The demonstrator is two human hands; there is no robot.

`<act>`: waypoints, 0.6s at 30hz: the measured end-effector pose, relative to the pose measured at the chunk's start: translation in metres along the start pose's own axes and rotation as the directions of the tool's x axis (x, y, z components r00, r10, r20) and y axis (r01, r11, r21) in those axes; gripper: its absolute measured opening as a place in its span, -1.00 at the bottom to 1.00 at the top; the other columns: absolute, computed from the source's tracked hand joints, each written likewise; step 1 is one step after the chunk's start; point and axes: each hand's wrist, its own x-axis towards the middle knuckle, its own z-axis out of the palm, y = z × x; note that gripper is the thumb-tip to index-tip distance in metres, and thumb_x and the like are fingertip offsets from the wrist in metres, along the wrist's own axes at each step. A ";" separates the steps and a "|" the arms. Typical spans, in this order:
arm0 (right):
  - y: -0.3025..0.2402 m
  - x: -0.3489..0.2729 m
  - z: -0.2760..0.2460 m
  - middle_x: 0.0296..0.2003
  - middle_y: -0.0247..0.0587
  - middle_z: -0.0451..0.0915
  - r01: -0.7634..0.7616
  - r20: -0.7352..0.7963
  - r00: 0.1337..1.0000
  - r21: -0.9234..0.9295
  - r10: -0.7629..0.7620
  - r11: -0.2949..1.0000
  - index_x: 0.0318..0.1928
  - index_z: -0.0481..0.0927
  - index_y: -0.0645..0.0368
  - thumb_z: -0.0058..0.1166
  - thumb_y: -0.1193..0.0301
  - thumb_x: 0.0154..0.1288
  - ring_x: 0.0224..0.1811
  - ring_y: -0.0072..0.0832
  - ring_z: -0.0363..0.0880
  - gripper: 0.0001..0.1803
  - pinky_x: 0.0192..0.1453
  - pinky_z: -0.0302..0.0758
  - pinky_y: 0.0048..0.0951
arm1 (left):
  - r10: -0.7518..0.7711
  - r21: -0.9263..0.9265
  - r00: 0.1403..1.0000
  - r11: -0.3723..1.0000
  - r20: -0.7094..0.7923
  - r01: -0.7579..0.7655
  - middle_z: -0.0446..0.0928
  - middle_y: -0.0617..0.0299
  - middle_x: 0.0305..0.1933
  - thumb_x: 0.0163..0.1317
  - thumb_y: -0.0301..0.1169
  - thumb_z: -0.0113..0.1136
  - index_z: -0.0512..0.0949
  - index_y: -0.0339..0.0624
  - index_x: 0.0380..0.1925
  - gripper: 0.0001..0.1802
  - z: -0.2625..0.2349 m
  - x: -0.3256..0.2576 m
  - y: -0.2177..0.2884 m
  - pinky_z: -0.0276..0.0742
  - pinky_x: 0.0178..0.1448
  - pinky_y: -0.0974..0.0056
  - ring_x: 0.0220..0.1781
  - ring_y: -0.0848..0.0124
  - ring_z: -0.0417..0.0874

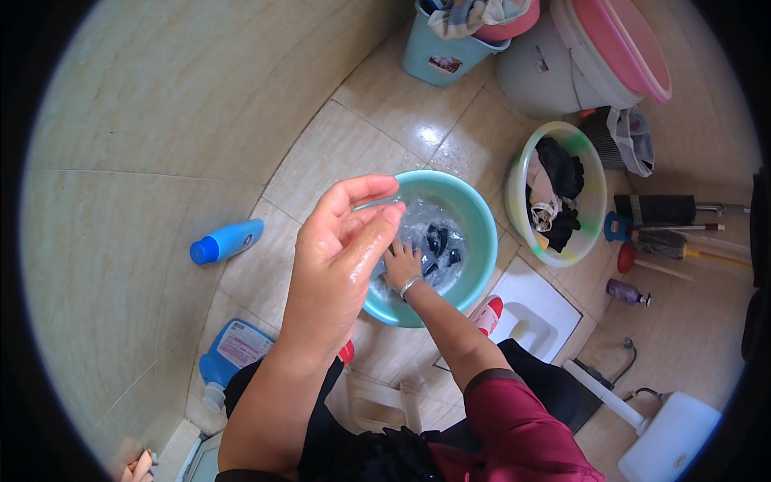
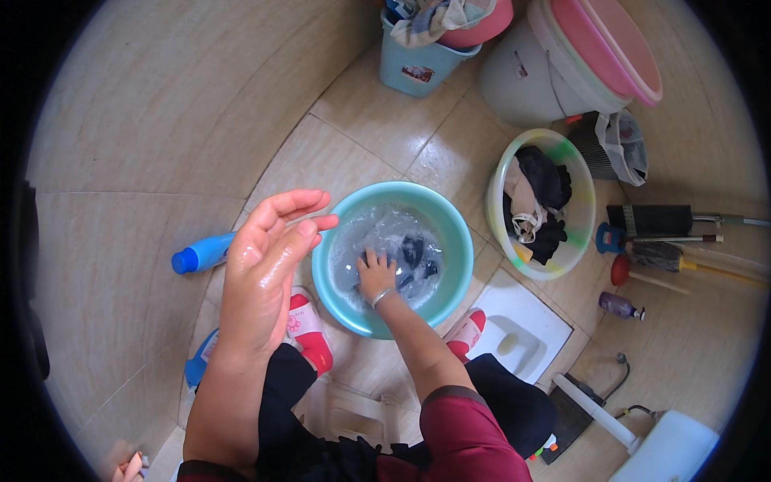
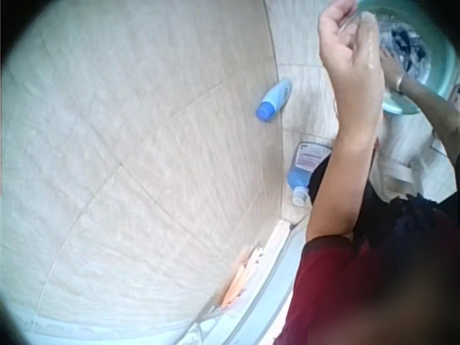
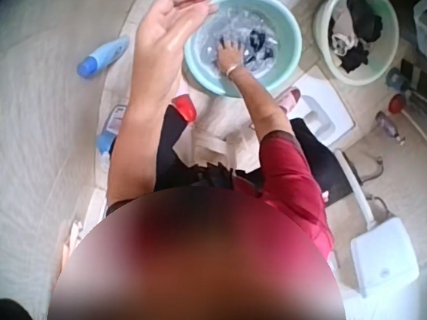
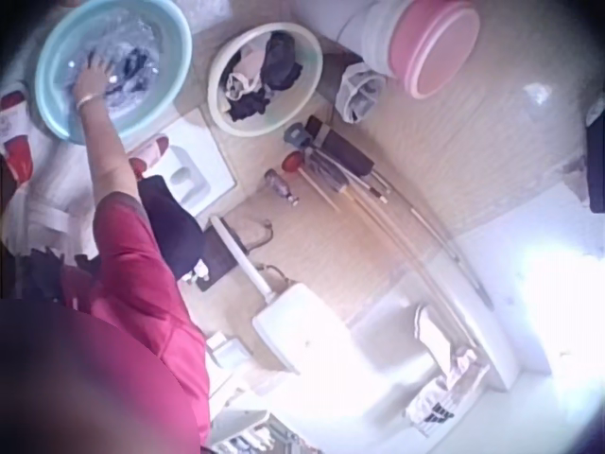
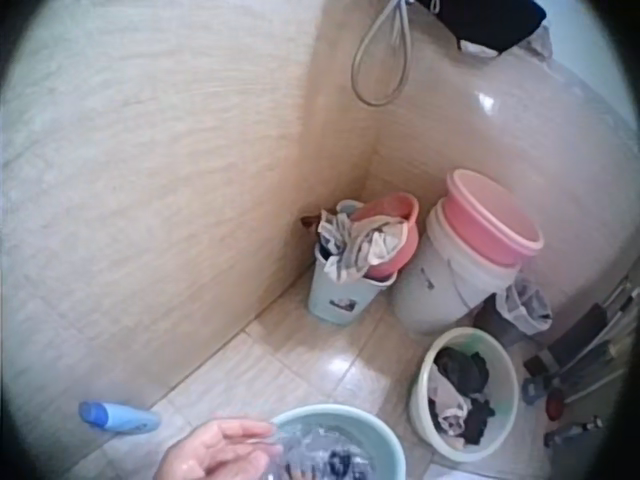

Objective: The person hand washes dark garments in a light blue basin filled with soapy water. They repeatedly submerge, scrub, wring, and rinse the items, then transfer them to a nearby green basin. The person also washes socks using the same method.

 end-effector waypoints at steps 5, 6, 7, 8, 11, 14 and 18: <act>0.046 -0.003 -0.006 0.09 0.01 0.49 -0.049 -0.123 0.986 0.439 0.115 0.897 0.03 0.53 0.11 0.03 0.54 0.11 0.12 -0.03 0.48 -0.59 0.17 0.42 -0.07 | 0.006 -0.051 1.000 0.999 0.022 -0.004 0.52 0.12 0.05 0.31 -0.40 0.10 0.46 -0.31 0.01 -0.68 0.000 -0.004 0.000 0.31 0.14 0.37 0.06 0.42 0.54; 0.053 -0.005 -0.015 -0.05 0.07 0.56 -0.070 -0.180 0.972 0.401 0.153 0.913 0.04 0.52 0.15 0.06 0.61 0.05 -0.02 0.00 0.55 -0.55 0.07 0.49 -0.19 | 0.010 -0.055 1.000 0.998 0.030 -0.008 0.53 0.13 0.03 0.31 -0.39 0.10 0.46 -0.30 0.00 -0.69 0.000 -0.004 0.000 0.31 0.13 0.38 0.04 0.44 0.55; 0.059 -0.010 -0.025 -0.02 0.06 0.56 -0.033 -0.292 0.941 0.422 0.170 0.906 0.00 0.54 0.18 0.07 0.64 0.02 0.01 -0.02 0.55 -0.56 0.07 0.49 -0.16 | 0.019 -0.059 0.999 0.998 0.040 -0.017 0.53 0.14 0.02 0.31 -0.38 0.11 0.47 -0.29 -0.01 -0.70 0.000 -0.004 0.001 0.31 0.13 0.38 0.03 0.44 0.55; 0.065 -0.016 -0.038 -0.07 0.05 0.58 0.031 -0.374 0.914 0.444 0.154 0.896 -0.02 0.55 0.20 0.08 0.64 0.04 -0.04 -0.07 0.58 -0.59 0.03 0.51 -0.21 | 0.024 -0.063 0.999 0.998 0.049 -0.021 0.54 0.15 0.01 0.31 -0.37 0.11 0.48 -0.28 -0.03 -0.71 0.001 -0.003 0.001 0.31 0.13 0.38 0.02 0.45 0.55; 0.078 -0.041 -0.089 -0.27 -0.09 0.63 0.033 -0.415 0.877 0.553 0.241 0.833 -0.08 0.57 0.25 0.12 0.59 0.15 -0.23 -0.38 0.63 -0.72 -0.09 0.51 -0.42 | 0.039 -0.090 0.998 0.995 0.053 -0.034 0.55 0.17 -0.02 0.31 -0.35 0.12 0.49 -0.26 -0.05 -0.73 0.003 -0.002 0.002 0.32 0.12 0.38 -0.01 0.47 0.56; 0.069 -0.074 -0.139 -0.29 -0.11 0.62 0.091 -0.374 0.869 0.764 0.323 0.639 -0.05 0.56 0.28 0.12 0.51 0.24 -0.27 -0.45 0.61 -0.75 -0.14 0.51 -0.47 | 0.050 -0.115 0.997 0.992 0.055 -0.043 0.55 0.18 -0.04 0.31 -0.34 0.12 0.50 -0.24 -0.07 -0.74 0.004 -0.001 0.002 0.33 0.12 0.38 -0.02 0.48 0.56; 0.043 -0.121 -0.187 -0.24 -0.33 0.61 0.277 -0.480 0.822 0.806 0.305 0.523 0.02 0.52 0.31 0.06 0.53 0.33 -0.21 -0.61 0.54 -0.74 -0.08 0.48 -0.57 | 0.069 -0.128 0.996 0.990 0.064 -0.060 0.55 0.18 -0.05 0.32 -0.35 0.12 0.50 -0.24 -0.08 -0.75 0.003 -0.002 0.003 0.35 0.11 0.38 -0.04 0.48 0.57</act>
